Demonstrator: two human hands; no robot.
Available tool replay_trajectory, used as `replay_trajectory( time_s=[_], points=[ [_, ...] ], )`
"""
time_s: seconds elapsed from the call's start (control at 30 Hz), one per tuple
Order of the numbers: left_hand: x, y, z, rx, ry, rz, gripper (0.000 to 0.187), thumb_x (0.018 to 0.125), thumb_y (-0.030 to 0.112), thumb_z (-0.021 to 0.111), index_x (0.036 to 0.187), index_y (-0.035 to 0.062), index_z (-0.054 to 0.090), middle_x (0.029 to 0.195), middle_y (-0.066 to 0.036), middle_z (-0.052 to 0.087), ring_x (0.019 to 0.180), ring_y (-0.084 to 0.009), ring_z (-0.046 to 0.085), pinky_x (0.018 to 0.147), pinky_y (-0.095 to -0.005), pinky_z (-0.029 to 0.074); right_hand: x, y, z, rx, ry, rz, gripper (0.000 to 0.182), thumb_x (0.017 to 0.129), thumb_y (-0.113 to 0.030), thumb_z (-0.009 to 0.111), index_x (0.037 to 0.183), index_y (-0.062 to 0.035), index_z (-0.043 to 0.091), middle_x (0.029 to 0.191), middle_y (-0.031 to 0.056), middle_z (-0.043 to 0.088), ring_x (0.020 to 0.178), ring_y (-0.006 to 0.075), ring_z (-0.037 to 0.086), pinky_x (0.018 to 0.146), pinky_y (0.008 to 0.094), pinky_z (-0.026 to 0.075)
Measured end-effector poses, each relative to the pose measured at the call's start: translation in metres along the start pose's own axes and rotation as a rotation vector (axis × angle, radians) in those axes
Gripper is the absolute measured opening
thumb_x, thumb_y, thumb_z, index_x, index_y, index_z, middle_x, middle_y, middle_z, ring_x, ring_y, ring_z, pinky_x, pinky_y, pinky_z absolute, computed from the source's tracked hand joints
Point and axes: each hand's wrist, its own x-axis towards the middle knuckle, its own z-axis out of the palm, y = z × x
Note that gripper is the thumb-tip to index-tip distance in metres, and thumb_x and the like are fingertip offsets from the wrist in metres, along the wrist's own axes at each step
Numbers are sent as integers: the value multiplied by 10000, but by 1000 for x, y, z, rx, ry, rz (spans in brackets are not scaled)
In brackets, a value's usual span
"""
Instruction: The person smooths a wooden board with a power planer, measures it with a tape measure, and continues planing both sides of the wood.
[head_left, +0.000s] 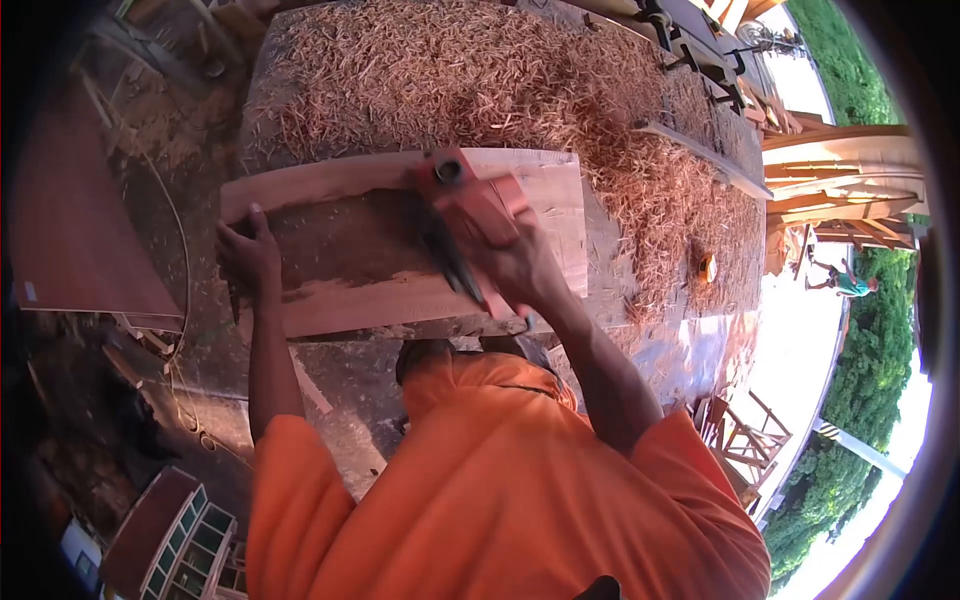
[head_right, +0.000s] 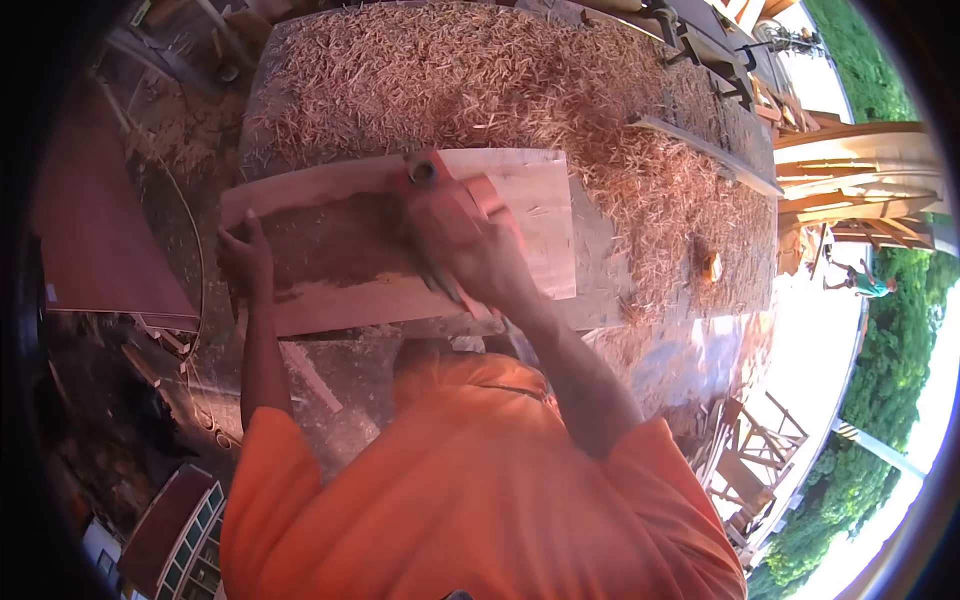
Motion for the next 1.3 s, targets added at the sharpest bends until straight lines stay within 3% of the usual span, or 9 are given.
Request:
replay_trajectory(
  time_s=[0.23,0.43,0.6,0.77,0.8,0.87,1.03,1.2,1.3],
  points=[
    [-4,12,-18,47,-10,-9,769,889,601,545,1331,-23,458,1164,-250,586,1041,-444,577,883,-541,440,-105,-38,-48,406,-383,571,297,837,-160,684,1133,-142,690,909,105,647,735,280,667,611,377,529],
    [-4,11,-12,36,-5,-19,730,889,605,545,1313,15,480,1177,-236,587,1039,-432,580,876,-551,438,26,-24,3,100,-159,-45,219,907,-186,609,1107,-132,680,931,120,664,801,288,669,732,385,516],
    [-2,9,-13,63,-57,-40,698,901,592,534,1296,17,512,1165,-229,606,1055,-428,584,876,-546,445,134,-43,25,186,-212,197,198,926,-218,561,1062,-128,674,793,135,660,708,265,681,595,399,522],
    [12,-29,2,-212,-137,38,637,929,538,528,1270,1,540,1145,-227,626,1048,-409,602,881,-514,462,46,-42,26,192,-79,-14,171,908,-169,576,1012,-76,674,754,152,660,778,292,697,640,390,537],
    [10,-31,-1,-238,-144,37,628,935,529,527,1266,-4,543,1143,-227,628,1044,-405,605,882,-508,466,20,-60,2,478,-200,393,173,883,-166,619,1022,-84,682,796,158,673,789,320,689,669,383,540],
    [5,-28,-3,-174,-101,8,608,945,516,521,1244,-12,552,1135,-222,630,1034,-400,609,869,-507,469,-55,-43,1,161,-353,146,285,844,-209,687,1058,-22,669,852,139,690,803,171,673,705,332,530],
    [5,-21,-6,-40,-108,19,570,965,507,498,1186,-12,573,1105,-208,632,1006,-387,616,833,-514,469,-72,-69,-26,567,-330,797,308,821,-231,714,1006,9,660,780,98,667,756,107,612,653,325,515],
    [6,-24,-3,-129,-71,37,565,958,505,505,1178,-10,582,1103,-218,634,1008,-391,616,840,-511,471,58,-67,5,588,-291,666,161,797,-198,705,899,-76,680,696,64,633,608,185,625,542,352,493],
    [7,-29,0,-191,-89,37,537,955,491,515,1153,0,604,1090,-223,640,1004,-400,616,845,-505,475,131,-35,50,-97,-56,-175,81,698,-90,670,767,-125,647,609,50,605,568,226,652,504,361,522]
  ],
)
